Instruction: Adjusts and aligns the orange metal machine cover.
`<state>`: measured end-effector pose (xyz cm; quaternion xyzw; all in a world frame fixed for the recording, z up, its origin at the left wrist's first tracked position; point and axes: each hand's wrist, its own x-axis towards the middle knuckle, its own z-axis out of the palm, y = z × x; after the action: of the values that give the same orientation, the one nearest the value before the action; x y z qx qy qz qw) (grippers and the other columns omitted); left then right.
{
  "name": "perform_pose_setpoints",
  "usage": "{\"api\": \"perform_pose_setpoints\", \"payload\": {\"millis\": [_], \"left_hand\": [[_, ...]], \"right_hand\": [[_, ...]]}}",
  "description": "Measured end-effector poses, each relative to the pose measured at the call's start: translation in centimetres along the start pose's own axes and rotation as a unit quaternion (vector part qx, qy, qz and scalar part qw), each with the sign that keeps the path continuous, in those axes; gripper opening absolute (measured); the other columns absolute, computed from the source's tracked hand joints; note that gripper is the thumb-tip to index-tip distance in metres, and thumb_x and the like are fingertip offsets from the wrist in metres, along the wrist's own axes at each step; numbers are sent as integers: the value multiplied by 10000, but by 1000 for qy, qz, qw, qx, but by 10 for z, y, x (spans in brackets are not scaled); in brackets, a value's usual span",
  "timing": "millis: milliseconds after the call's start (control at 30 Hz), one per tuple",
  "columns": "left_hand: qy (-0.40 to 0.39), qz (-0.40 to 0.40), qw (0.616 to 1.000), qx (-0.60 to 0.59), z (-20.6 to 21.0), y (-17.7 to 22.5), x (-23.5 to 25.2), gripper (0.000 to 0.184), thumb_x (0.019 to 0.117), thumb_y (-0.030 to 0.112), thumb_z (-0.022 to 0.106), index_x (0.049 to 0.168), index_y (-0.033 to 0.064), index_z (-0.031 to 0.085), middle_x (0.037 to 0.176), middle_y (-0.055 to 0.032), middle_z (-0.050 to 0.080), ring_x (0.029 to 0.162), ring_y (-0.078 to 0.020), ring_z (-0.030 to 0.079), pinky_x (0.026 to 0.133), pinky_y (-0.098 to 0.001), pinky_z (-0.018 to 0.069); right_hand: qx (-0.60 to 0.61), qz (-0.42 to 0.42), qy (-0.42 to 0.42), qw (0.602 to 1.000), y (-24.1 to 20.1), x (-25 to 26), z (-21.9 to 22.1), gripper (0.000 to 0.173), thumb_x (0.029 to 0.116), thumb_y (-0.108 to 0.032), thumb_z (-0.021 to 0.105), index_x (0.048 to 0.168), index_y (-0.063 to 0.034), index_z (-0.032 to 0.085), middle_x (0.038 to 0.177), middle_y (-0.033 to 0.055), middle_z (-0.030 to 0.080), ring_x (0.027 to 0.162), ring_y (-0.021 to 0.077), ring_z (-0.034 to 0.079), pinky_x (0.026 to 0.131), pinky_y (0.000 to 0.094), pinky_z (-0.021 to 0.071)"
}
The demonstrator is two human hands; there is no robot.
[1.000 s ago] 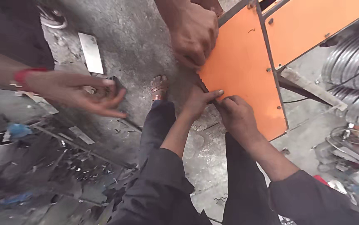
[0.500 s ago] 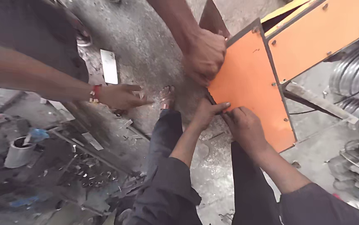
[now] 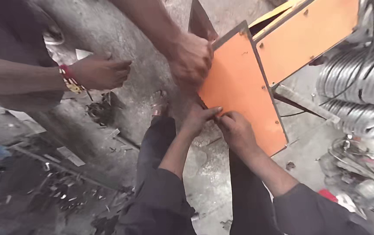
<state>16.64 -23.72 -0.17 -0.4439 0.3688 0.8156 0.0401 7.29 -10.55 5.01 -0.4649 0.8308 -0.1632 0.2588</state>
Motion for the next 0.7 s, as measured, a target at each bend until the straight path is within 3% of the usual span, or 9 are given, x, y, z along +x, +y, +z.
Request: {"api": "perform_pose_setpoints", "payload": {"millis": [100,200,333,700], "left_hand": [[-10,-18,999,-49,4,-5,-7,445,884,34,774,1274,8,562,1075,-116,722,937,-217,732,843,-414,638],[-8,2,1000,-26,2,2,3,384,881,93,793,1217,34,615,1036,-93,732,870,-195,726,777,-399,634],[-22,-1,999,-35,1,-1,-4,349,904,78,765,1219,40,619,1043,-91,735,882,-197,730,789,-406,636],[-19,4,999,-47,1,-1,-2,396,886,52,779,1236,52,594,1041,-85,732,877,-192,732,785,-392,638]], "right_hand": [[-2,2,-38,999,-4,-11,-5,148,1001,-128,637,1044,-78,769,998,139,705,951,284,702,815,420,604],[-12,6,-24,1000,1,6,-6,140,996,-161,648,986,-89,767,952,118,705,902,259,708,769,402,612],[2,40,-24,999,-2,4,-5,150,953,-207,717,902,-67,733,851,96,678,789,240,691,689,399,602],[39,38,25,998,7,1,7,226,924,-227,760,808,-50,682,788,85,636,773,229,660,707,373,585]]}}
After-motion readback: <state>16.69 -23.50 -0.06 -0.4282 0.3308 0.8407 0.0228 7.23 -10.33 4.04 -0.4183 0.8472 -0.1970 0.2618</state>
